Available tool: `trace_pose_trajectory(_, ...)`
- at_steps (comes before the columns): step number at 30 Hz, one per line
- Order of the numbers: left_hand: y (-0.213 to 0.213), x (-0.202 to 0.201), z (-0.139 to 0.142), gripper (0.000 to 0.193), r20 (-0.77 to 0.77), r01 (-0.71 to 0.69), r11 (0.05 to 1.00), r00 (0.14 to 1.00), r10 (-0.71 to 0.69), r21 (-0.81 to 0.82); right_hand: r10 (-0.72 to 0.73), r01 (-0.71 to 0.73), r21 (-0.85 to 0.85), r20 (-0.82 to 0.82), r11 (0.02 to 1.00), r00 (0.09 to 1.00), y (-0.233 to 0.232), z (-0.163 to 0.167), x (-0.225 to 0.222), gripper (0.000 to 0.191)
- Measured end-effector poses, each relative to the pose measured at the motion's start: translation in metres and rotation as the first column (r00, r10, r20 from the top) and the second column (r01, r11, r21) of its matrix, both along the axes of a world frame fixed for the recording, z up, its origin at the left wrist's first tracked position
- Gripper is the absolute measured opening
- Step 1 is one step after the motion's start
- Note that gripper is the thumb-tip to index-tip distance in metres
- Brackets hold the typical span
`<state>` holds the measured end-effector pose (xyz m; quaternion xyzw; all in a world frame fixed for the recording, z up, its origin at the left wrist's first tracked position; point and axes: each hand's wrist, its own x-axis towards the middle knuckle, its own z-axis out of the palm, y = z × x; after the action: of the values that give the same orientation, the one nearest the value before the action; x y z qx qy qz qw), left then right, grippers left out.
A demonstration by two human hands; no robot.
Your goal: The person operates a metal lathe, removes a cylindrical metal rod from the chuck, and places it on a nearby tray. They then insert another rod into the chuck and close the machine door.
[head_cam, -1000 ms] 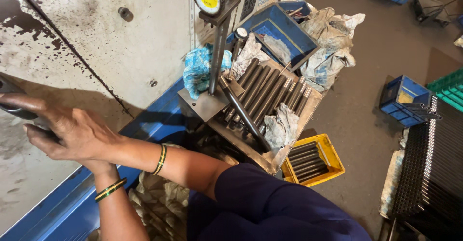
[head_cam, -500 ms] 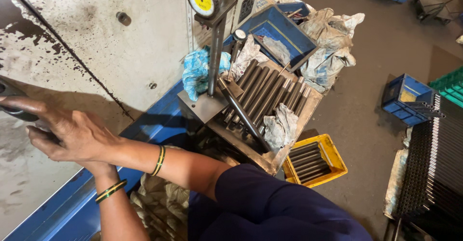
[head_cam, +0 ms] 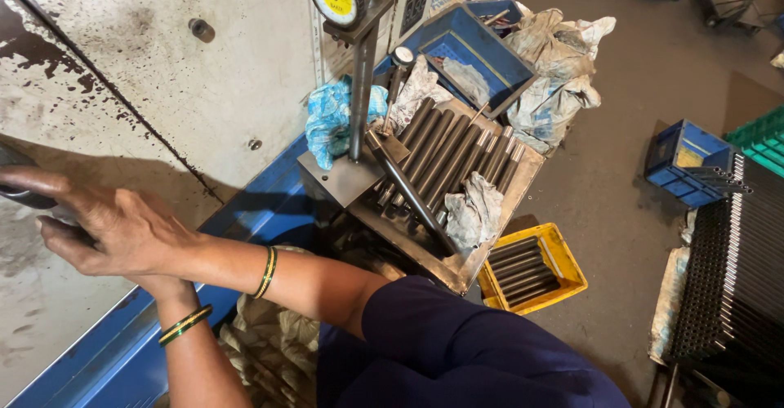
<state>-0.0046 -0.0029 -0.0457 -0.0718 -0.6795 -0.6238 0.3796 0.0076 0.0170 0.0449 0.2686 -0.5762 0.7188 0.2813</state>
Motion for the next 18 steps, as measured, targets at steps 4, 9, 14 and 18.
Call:
trace_pose_trajectory(4, -0.0009, -0.0001, -0.0007, 0.069, 0.003, 0.001, 1.0, 1.0, -0.001, 0.003, 0.051, -0.051, -0.009, 0.092, 0.999, 0.994, -0.0011, 0.0002, -0.0001, 0.059)
trace_pose_trajectory(9, -0.001, -0.0001, -0.0009, 0.069, -0.002, 0.002, 1.0, 1.0, -0.002, 0.007, -0.007, 0.007, -0.004, 0.018, 1.0, 1.0, -0.0004, 0.0031, 0.0001, 0.059)
trace_pose_trajectory(14, 0.0002, -0.0002, -0.0011, 0.069, -0.003, 0.005, 1.0, 1.0, -0.005, 0.015, 0.033, -0.045, 0.044, 0.247, 0.998, 0.968, -0.0015, 0.0031, 0.0014, 0.064)
trace_pose_trajectory(18, -0.0003, -0.0001, -0.0009, 0.069, -0.006, 0.003, 1.0, 1.0, -0.003, 0.016, 0.025, -0.023, -0.028, 0.055, 0.999, 0.998, -0.0022, 0.0029, 0.0001, 0.058)
